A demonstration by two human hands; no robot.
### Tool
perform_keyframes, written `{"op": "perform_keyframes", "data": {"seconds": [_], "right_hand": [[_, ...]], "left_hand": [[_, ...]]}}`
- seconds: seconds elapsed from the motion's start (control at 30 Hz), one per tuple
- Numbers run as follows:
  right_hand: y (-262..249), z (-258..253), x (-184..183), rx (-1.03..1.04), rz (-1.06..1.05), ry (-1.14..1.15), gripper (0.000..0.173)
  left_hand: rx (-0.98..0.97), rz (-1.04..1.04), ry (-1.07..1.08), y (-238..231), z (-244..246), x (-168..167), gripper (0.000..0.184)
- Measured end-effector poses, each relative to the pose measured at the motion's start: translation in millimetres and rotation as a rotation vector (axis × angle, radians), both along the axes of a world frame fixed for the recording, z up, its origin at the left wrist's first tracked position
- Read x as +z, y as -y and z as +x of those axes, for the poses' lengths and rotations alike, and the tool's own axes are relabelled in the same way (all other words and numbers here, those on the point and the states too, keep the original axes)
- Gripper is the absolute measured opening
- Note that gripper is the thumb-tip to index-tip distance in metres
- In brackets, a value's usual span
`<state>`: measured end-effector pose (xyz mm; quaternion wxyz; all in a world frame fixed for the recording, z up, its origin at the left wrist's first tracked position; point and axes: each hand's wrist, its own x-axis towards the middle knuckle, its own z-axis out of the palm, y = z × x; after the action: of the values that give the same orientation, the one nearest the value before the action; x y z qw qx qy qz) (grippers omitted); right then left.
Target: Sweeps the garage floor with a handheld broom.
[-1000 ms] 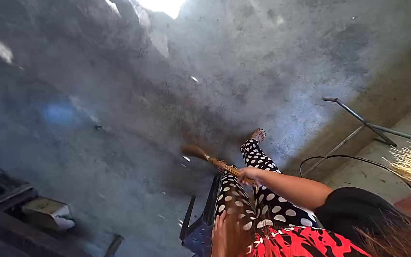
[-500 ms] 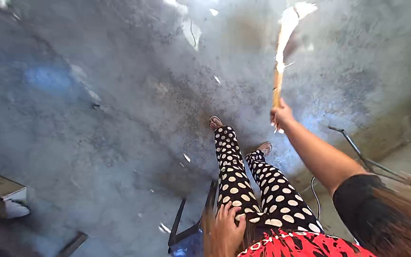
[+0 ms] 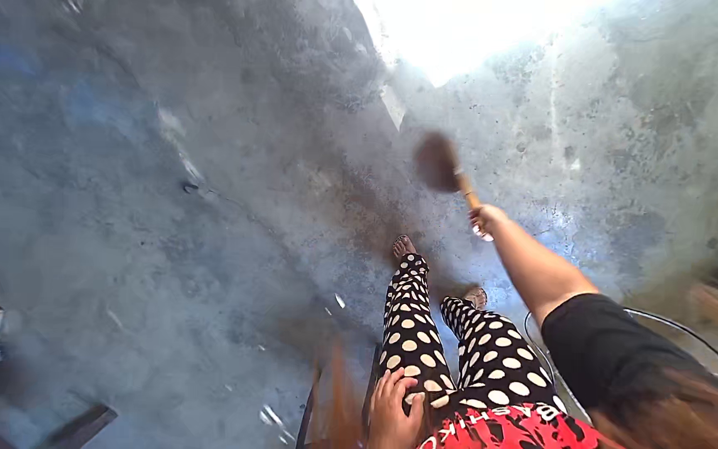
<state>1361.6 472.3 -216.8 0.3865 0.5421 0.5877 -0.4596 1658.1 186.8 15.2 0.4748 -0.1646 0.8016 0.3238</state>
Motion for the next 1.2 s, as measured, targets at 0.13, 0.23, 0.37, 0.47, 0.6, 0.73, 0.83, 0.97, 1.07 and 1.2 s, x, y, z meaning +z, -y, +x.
{"op": "perform_keyframes", "data": {"seconds": [0.13,0.23,0.37,0.47,0.6,0.73,0.83,0.97,1.07,1.2], "right_hand": [[3,-49,29,-0.139,0.191,-0.239,0.056],[43,-13,61,-0.069,-0.119,-0.31,0.064],[115,0,87,0.105,-0.526,-0.036,0.061],[151,-43,59,0.178,-0.63,0.178,0.04],[116,-178,30,0.282,-0.437,0.226,0.018],[-52,-278,-14,0.063,-0.19,0.074,0.018],[-122,-339,6,0.025,0.121,0.019,0.02],[-73,-375,53,-0.036,0.175,-0.096,0.044],[9,-367,90,-0.12,-0.085,-0.166,0.028],[133,-363,189,0.034,-0.564,0.122,0.02]], "left_hand": [[0.062,0.008,-0.003,-2,-27,4,0.031],[0.103,0.023,-0.037,-11,-50,3,0.032],[0.195,0.019,-0.036,-20,-95,-2,0.032],[0.273,-0.012,-0.058,-40,-138,-7,0.03],[0.159,-0.001,0.012,-82,-216,-20,0.033],[0.094,0.008,0.0,-111,-270,-15,0.032],[0.075,-0.071,-0.107,-114,-311,5,0.028],[0.131,-0.197,-0.352,-103,-337,12,0.03],[0.189,-0.13,-0.189,-78,-375,5,0.031],[0.153,-0.029,-0.024,-18,-449,-6,0.031]]}}
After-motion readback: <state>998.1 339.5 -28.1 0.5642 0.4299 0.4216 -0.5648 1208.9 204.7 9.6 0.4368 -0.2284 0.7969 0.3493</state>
